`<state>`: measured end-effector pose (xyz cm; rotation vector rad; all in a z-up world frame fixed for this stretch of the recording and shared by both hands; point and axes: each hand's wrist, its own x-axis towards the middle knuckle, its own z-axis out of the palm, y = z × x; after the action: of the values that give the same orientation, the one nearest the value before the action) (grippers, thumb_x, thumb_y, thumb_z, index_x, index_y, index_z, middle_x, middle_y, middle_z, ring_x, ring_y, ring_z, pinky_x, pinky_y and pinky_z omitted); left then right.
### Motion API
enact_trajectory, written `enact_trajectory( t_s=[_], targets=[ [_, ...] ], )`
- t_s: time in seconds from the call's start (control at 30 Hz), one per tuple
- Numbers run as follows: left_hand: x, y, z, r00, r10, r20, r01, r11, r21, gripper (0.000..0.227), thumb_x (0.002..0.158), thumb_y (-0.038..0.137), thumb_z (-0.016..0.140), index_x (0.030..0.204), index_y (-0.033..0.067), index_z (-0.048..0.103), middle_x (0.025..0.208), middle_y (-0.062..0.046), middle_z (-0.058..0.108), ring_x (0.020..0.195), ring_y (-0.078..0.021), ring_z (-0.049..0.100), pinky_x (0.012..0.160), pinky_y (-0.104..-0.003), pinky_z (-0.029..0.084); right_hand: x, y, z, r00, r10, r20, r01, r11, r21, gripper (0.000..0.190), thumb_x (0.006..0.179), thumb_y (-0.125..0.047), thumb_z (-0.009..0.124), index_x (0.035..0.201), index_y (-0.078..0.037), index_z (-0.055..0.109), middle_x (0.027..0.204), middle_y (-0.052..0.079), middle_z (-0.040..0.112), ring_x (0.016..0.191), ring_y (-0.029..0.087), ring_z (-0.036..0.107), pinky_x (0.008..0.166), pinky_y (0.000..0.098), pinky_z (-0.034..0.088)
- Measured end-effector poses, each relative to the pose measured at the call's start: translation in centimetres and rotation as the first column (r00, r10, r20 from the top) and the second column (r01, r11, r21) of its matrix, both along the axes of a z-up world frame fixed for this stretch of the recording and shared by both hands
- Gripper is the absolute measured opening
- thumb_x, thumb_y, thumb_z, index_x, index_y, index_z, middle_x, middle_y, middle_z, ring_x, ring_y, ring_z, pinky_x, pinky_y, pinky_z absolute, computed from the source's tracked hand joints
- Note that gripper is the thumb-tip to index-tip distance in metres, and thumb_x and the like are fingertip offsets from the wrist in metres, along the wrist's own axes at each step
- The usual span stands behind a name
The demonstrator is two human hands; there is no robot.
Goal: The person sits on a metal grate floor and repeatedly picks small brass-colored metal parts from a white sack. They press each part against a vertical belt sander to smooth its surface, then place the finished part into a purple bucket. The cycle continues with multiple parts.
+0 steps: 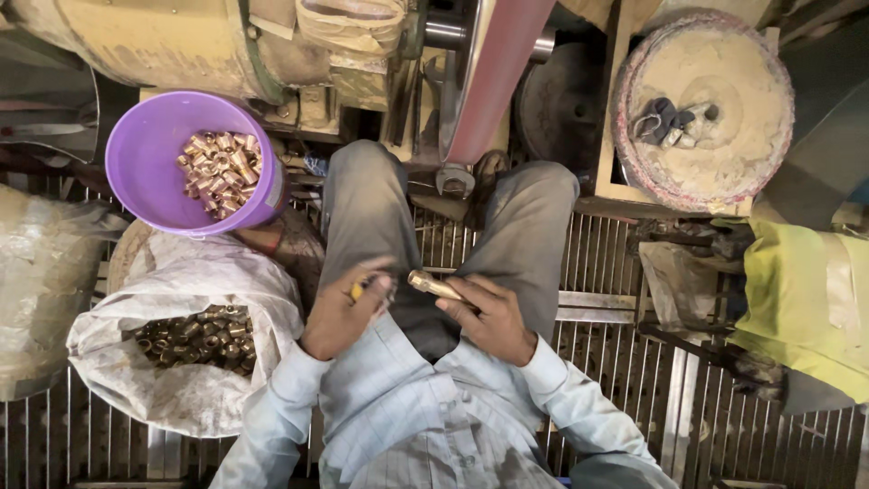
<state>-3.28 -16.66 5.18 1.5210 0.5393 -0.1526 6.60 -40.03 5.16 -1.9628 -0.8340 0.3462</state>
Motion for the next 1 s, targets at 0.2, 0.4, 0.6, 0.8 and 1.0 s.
enact_trajectory(
  t_s=[0.2,0.4,0.6,0.8,1.0],
  targets=[
    [1.2,-1.1,0.0,0.946,0.020,0.322,-0.210,0.796,0.568,0.024,0.105,0.024,0.059,0.115,0.0028,0.065,0.100,-0.017,0.073,0.092,-0.0334,0.071,0.082,-0.041,0.055,0.7,-0.1,1.1,0.992,0.049,0.112,-0.045,0.998,-0.036,0.032,0.091,-0.019,0.080,0.116,-0.001,0.071,0.097,0.012,0.072,0.077,0.028,0.071,0.068,0.0360,0.057],
    [2.5,-4.0,-0.6,0.986,-0.101,0.131,0.054,0.944,0.325,0.027,0.103,0.027,0.055,0.116,0.0034,0.060,0.084,-0.014,0.070,0.081,-0.0330,0.071,0.075,-0.043,0.053,0.8,0.0,0.4,0.973,0.109,0.203,-0.088,0.990,-0.110,0.029,0.091,-0.022,0.078,0.114,-0.005,0.073,0.097,0.010,0.071,0.076,0.030,0.071,0.068,0.0395,0.057],
    [4.5,-3.6,-2.7,0.982,-0.184,0.053,0.177,0.978,0.106,0.027,0.103,0.031,0.053,0.108,0.0064,0.064,0.066,-0.007,0.067,0.056,-0.0202,0.068,0.056,-0.035,0.053,1.5,-0.9,-1.4,0.973,0.089,0.211,-0.065,0.991,-0.117,0.030,0.090,-0.021,0.077,0.116,-0.007,0.071,0.104,0.011,0.070,0.084,0.031,0.070,0.071,0.0390,0.059],
    [8.1,-3.1,-5.9,0.978,-0.202,0.043,0.195,0.973,0.125,0.031,0.103,0.032,0.053,0.091,0.0069,0.066,0.060,-0.005,0.066,0.051,-0.0141,0.063,0.051,-0.033,0.050,4.3,-1.7,-4.8,0.818,0.118,0.563,-0.002,0.979,-0.203,0.029,0.093,-0.024,0.079,0.117,-0.011,0.069,0.103,0.006,0.068,0.084,0.022,0.070,0.072,0.0368,0.058],
    [10.8,-2.9,-9.1,0.962,-0.252,0.109,0.218,0.942,0.257,0.033,0.103,0.031,0.053,0.086,0.0044,0.062,0.065,-0.013,0.065,0.054,-0.0238,0.064,0.056,-0.039,0.052,6.9,-1.5,-9.1,0.786,0.188,0.589,-0.002,0.953,-0.302,0.026,0.096,-0.029,0.078,0.114,-0.014,0.069,0.092,0.003,0.064,0.072,0.023,0.066,0.064,0.0388,0.053]
  ],
)
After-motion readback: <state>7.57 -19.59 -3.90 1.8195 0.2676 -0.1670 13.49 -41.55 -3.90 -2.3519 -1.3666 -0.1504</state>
